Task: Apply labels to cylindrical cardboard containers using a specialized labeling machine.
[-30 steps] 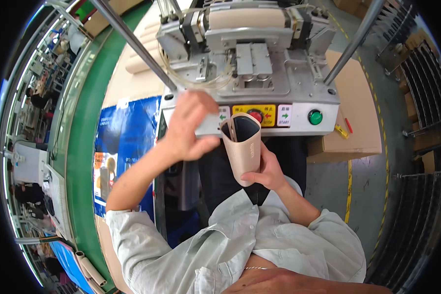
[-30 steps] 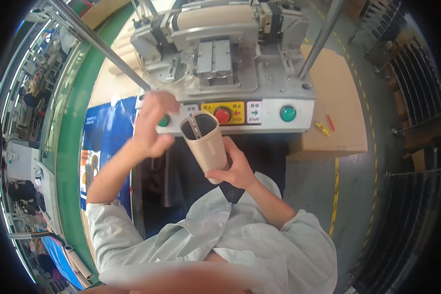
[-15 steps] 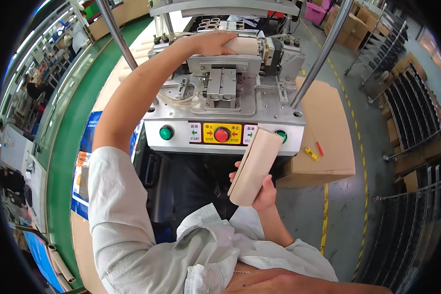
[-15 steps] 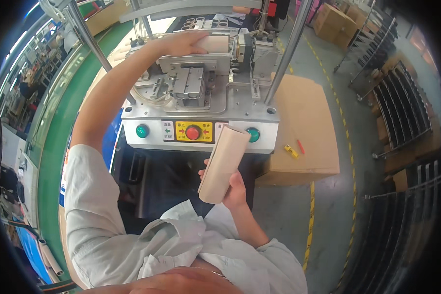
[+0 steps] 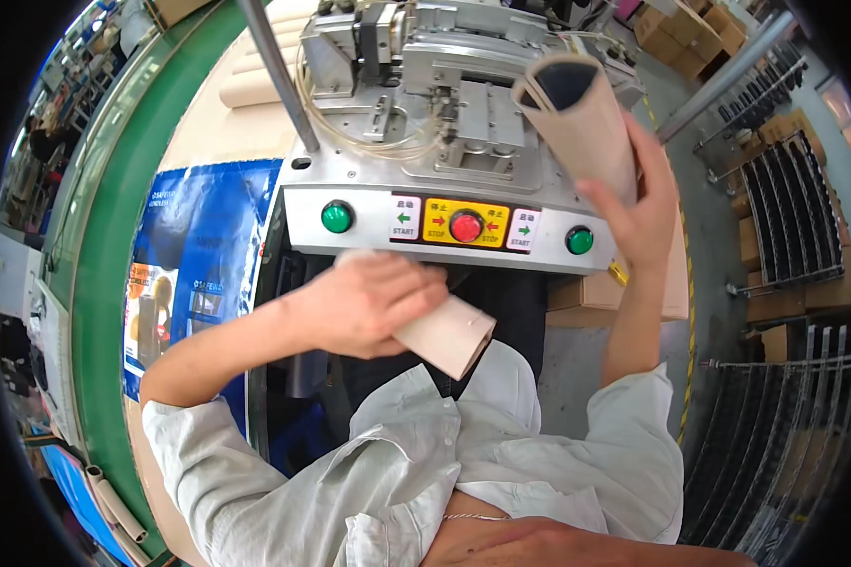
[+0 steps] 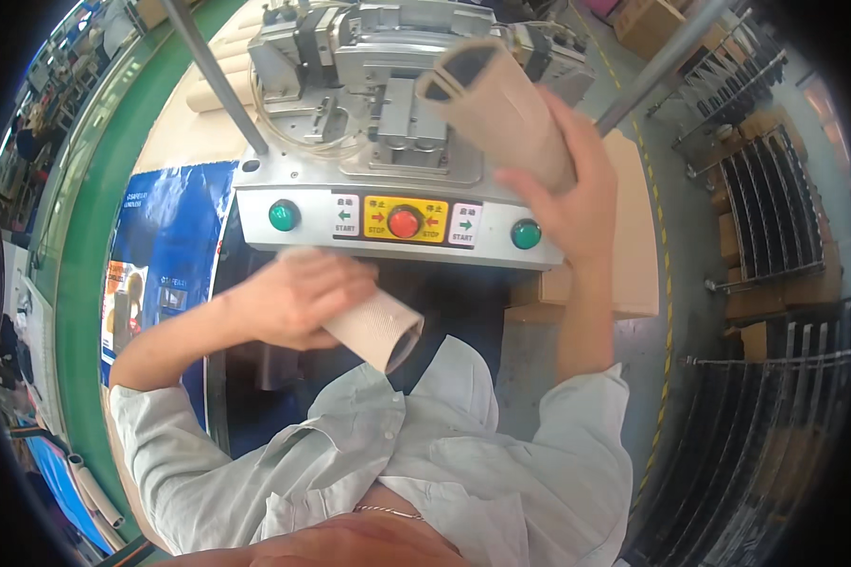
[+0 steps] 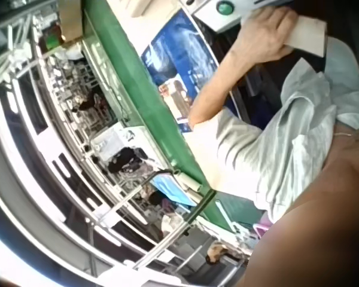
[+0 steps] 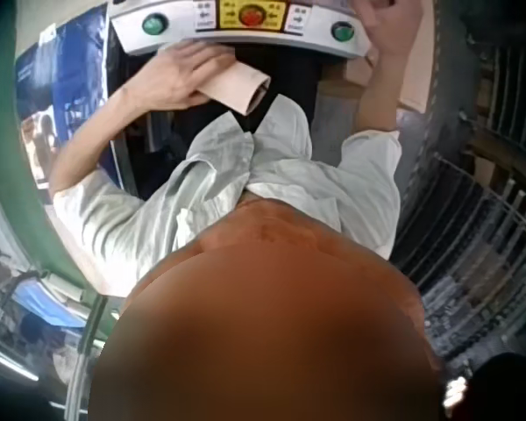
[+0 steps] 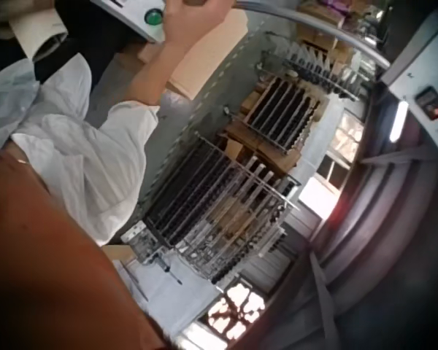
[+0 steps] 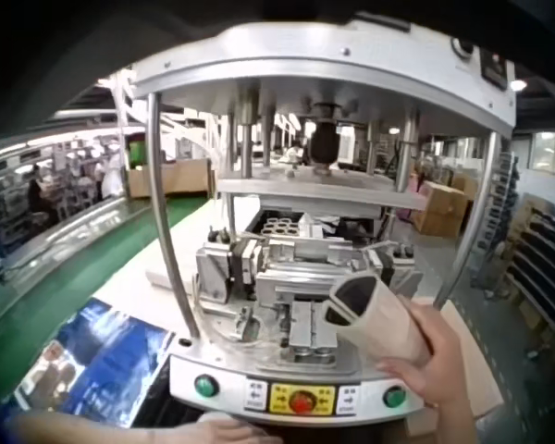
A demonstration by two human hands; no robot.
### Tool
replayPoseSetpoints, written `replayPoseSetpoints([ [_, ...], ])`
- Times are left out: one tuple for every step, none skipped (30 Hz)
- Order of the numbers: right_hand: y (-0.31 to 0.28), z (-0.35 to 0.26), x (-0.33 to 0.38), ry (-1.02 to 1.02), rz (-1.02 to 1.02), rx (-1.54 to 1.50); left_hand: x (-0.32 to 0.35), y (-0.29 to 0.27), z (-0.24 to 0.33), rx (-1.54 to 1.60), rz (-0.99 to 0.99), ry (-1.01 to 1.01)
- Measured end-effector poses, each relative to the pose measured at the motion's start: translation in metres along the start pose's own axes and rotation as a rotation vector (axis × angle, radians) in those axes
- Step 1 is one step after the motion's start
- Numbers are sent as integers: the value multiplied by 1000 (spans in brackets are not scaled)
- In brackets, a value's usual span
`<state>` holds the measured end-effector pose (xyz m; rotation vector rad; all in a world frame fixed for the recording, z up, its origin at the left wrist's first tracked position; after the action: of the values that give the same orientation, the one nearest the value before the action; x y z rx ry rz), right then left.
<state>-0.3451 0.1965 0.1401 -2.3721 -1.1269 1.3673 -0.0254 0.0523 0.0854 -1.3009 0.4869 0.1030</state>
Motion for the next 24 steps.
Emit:
replayPoseSetpoints([
  [7, -11, -25, -92, -31, 154, 18, 19, -1, 90, -60, -19],
  [14, -12, -46, -164, -53, 234, 33, 36, -5, 133, -92, -38],
  [20, -13, -66, -234, -72, 322, 43, 51, -12, 180, -124, -46],
  [26, -17, -83, -206, -132, 438, 49, 60, -18, 186, -107, -47],
  [32, -15, -101, -213, -146, 446, 54, 69, -23, 186, -213, -57],
  [39, -9, -121, -215, -232, 474, 58, 77, -27, 189, -315, -65],
  [45, -1, -141, -217, -319, 491, 62, 79, -27, 199, -302, -75],
  [51, 7, -162, -219, -402, 514, 63, 81, -30, 202, -316, -94],
  [55, 14, -180, -218, -480, 539, 63, 81, -35, 203, -333, -108],
  [59, 20, -194, -217, -558, 563, 62, 81, -40, 204, -351, -122],
  [66, 24, -200, -213, -641, 583, 64, 83, -42, 210, -370, -140],
  [72, 23, -203, -217, -650, 588, 65, 83, -43, 215, -359, -142],
  [78, 22, -205, -198, -672, 591, 66, 83, -42, 232, -359, -145],
  [84, 21, -206, -179, -693, 593, 67, 82, -41, 248, -359, -148],
  [89, 20, -208, -158, -712, 596, 68, 81, -39, 264, -360, -150],
  [92, 20, -209, -137, -731, 598, 68, 81, -39, 280, -362, -152],
  [97, 18, -210, -141, -738, 599, 69, 80, -39, 284, -355, -155],
  [102, 17, -210, -137, -748, 601, 69, 80, -39, 287, -361, -157],
  [105, 16, -210, -134, -756, 602, 69, 79, -39, 290, -368, -158],
  [107, 15, -211, -129, -764, 603, 69, 79, -38, 293, -375, -159],
  [112, 15, -210, -124, -771, 604, 69, 79, -38, 295, -384, -160],
  [113, 16, -211, -117, -776, 605, 69, 79, -39, 298, -383, -160],
  [113, 17, -211, -110, -781, 606, 69, 80, -39, 300, -387, -162],
  [113, 18, -212, -103, -786, 606, 69, 80, -39, 302, -391, -165],
])
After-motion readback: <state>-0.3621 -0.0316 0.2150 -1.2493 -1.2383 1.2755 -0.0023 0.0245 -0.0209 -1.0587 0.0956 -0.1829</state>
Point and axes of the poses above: each hand's wrist, its own x-axis away from the middle knuckle, its own y-axis out of the palm, z = x × y, the point moved 1 cm from there along -x, towards the middle knuckle, and after that the axes turned 1 degree about -y, right-handed, at the moved point
